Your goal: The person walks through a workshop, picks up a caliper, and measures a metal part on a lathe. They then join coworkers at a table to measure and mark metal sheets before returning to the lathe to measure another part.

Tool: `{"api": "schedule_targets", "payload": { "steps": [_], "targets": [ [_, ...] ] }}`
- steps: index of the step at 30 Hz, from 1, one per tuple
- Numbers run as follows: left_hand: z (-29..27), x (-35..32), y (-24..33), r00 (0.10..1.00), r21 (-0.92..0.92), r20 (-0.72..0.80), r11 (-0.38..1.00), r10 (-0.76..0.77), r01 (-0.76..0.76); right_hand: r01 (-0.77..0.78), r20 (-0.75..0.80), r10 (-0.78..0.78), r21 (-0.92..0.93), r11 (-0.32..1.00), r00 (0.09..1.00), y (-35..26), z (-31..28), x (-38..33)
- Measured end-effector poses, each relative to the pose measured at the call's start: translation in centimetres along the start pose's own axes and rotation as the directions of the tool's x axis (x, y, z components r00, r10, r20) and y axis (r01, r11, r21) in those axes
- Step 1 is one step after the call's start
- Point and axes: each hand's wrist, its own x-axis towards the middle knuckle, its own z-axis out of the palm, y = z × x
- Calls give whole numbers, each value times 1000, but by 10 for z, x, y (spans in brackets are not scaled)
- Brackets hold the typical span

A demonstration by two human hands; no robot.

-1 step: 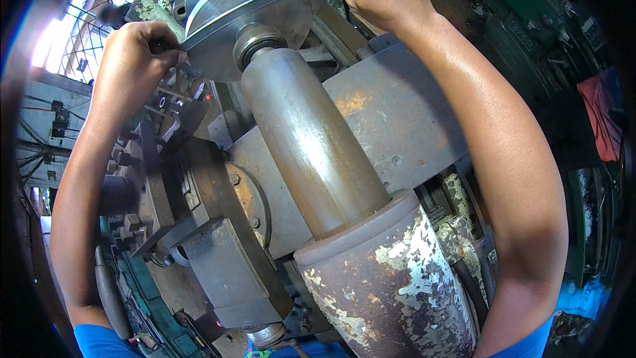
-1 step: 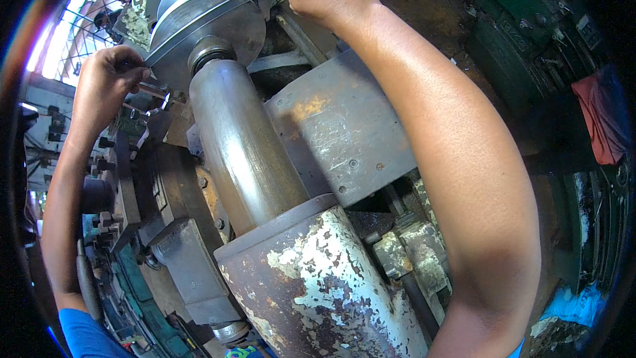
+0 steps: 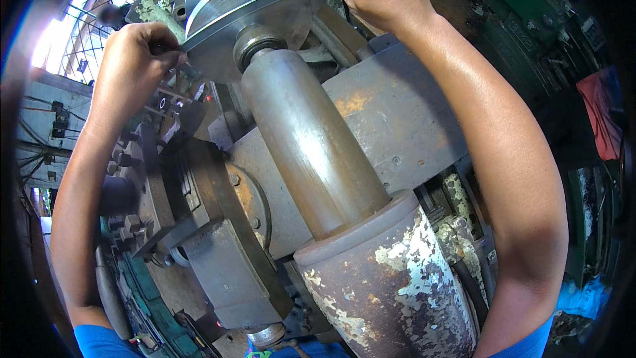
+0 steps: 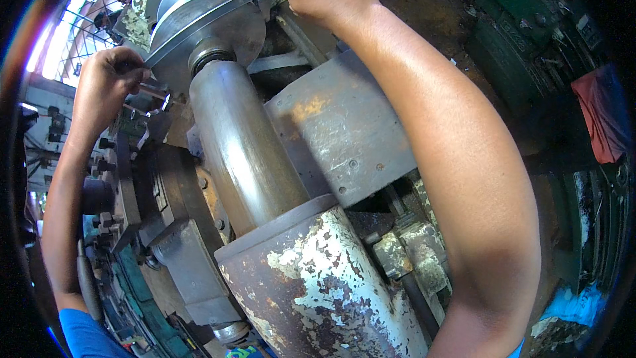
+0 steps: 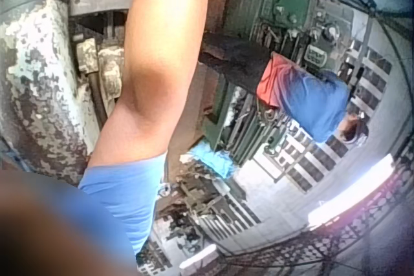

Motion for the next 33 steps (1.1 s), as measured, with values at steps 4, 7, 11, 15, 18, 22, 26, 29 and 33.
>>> {"api": "schedule_targets", "payload": {
  "steps": [4,7,11,15,18,22,26,29,33],
  "targets": [
    [-1,0,1,1000,5,0,1000,0,0,32,-20,-32,4,999,999,1,0,0],
    [-1,0,1,1000,-6,6,1000,-9,9,14,-5,-14,2,1000,1000,1,1,0],
    [-1,0,1,1000,-12,10,1000,-15,15,5,-1,-5,-3,1000,1000,1,1,0],
    [-1,0,0,1000,-11,15,1000,-18,18,-18,22,18,-15,1000,1000,0,0,0],
    [-1,1,0,1000,-16,25,1000,-17,17,-30,29,31,-27,999,999,-2,0,0],
    [-1,1,-1,998,-84,44,995,-52,56,-38,36,39,-24,999,999,-2,-1,0],
    [-1,1,0,999,-26,31,999,-38,39,-62,72,66,-45,997,995,-2,-2,1],
    [-1,1,0,999,-30,32,999,-31,32,-61,78,65,-50,997,995,-3,-2,1],
    [-2,1,1,999,-24,37,999,-25,26,-60,66,63,-51,997,996,-3,-4,1]
  ]
}}
